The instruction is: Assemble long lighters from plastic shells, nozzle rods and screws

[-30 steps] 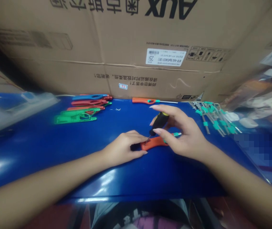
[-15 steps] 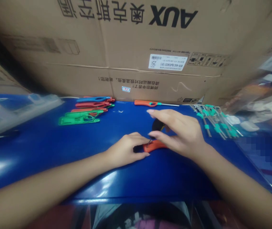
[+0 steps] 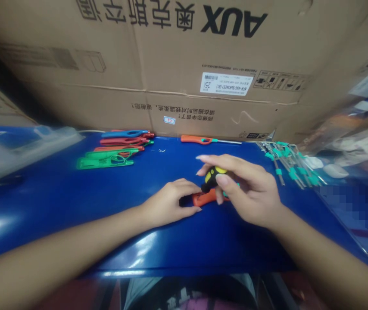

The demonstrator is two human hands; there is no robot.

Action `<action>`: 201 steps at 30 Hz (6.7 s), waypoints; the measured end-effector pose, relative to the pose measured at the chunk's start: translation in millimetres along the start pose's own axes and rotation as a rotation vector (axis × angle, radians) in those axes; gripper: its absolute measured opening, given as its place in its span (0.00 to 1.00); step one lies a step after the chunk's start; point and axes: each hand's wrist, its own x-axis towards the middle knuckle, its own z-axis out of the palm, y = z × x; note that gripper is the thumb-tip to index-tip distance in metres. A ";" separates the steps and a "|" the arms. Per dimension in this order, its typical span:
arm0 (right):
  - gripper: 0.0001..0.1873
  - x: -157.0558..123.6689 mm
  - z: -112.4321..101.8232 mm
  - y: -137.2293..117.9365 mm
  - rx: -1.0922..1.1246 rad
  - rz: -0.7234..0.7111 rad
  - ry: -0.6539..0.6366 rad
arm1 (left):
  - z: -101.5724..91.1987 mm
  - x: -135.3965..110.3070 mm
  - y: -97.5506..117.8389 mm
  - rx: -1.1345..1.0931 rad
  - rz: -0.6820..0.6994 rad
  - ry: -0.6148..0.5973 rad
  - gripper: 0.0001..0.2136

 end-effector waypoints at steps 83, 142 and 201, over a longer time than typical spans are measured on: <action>0.06 -6.9 -3.1 12.7 -0.440 -0.227 0.111 | -5.8 0.1 -6.5 0.058 -0.070 -0.010 0.14; 0.18 -7.9 -1.4 11.0 -0.147 -0.091 -0.038 | -2.6 0.6 -2.9 0.038 -0.084 -0.046 0.13; 0.20 -5.1 -8.9 3.3 -0.012 0.024 -0.114 | -3.6 1.5 -1.3 0.013 -0.077 -0.033 0.12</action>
